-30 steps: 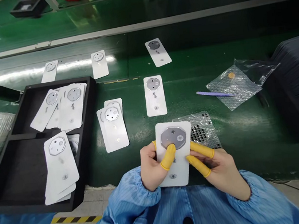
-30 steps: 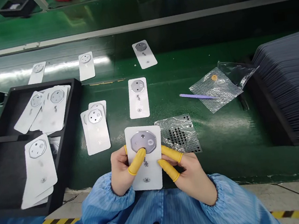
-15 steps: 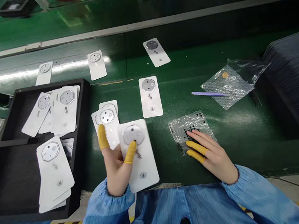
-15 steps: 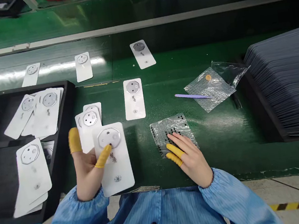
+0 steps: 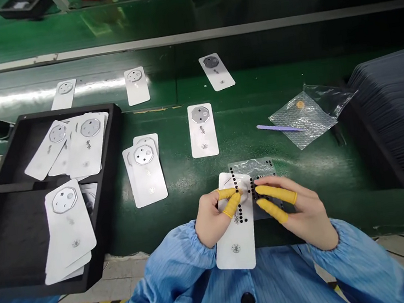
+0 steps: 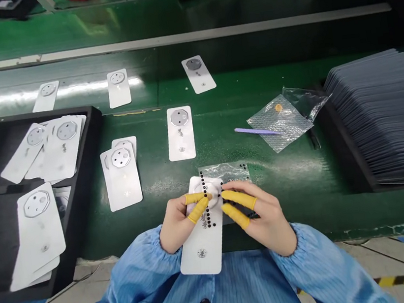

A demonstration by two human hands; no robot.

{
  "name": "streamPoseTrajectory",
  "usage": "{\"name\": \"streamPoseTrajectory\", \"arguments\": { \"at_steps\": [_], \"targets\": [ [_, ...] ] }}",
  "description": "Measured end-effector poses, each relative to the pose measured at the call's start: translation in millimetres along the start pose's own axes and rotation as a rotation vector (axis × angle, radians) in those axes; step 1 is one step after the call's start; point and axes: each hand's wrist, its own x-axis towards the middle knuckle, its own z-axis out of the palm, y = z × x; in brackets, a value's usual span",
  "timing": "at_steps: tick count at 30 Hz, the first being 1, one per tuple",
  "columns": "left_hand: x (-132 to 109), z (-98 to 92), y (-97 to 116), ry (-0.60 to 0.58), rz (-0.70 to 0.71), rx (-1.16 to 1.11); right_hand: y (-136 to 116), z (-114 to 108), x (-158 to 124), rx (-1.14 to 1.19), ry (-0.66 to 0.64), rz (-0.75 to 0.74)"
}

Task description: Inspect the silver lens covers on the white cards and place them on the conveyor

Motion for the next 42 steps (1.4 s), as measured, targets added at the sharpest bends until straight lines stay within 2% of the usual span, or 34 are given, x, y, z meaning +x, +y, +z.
{"name": "streamPoseTrajectory", "arguments": {
  "at_steps": [2, 4, 7, 11, 13, 16, 19, 22, 25, 27, 32, 35, 39, 42],
  "targets": [
    [-0.3, -2.7, -0.2, -0.052, -0.020, -0.043, -0.2, 3.0, 10.6, 0.005, 0.005, -0.063],
    [-0.2, -3.6, 0.1, -0.093, -0.044, -0.113, 0.4, 8.8, 18.3, 0.030, -0.061, -0.104],
    [0.7, -3.4, -0.6, -0.089, 0.007, -0.113, 3.7, 16.4, 22.0, 0.062, -0.098, -0.082],
    [1.3, -4.2, -3.5, -0.074, 0.268, 0.189, 12.5, 18.4, 16.5, 0.039, -0.134, -0.097],
    [0.9, -4.4, -5.7, -0.062, 0.365, 0.339, 17.5, 18.9, 12.5, -0.024, -0.174, -0.167],
    [1.0, -3.8, -9.7, -0.036, 0.463, 0.497, 23.6, 23.6, 8.5, -0.100, -0.158, -0.277],
    [3.2, -4.2, -12.8, -0.006, 0.523, 0.586, 27.2, 32.5, 8.2, -0.019, -0.126, -0.164],
    [6.0, -8.0, -13.7, -0.015, 0.498, 0.574, 30.5, 40.4, 10.8, 0.098, -0.074, 0.036],
    [6.1, -13.1, -13.3, -0.025, 0.451, 0.554, 35.0, 43.7, 13.5, 0.122, -0.006, 0.134],
    [4.9, -14.4, -12.6, -0.019, 0.428, 0.551, 36.6, 44.1, 14.3, 0.122, 0.000, 0.155],
    [3.5, -6.4, -10.5, 0.032, 0.296, 0.552, 32.8, 45.5, 14.7, 0.145, -0.075, 0.112],
    [3.4, -4.7, -11.2, 0.040, 0.288, 0.572, 34.4, 47.0, 15.4, 0.151, -0.044, 0.153],
    [-5.9, -21.8, -9.7, 0.038, 0.311, 0.504, 43.0, 43.3, 15.1, 0.155, 0.072, 0.202],
    [-21.5, -38.7, -2.2, 0.137, 0.263, 0.282, 40.0, 36.1, 15.7, 0.139, 0.147, 0.182]
  ]
}}
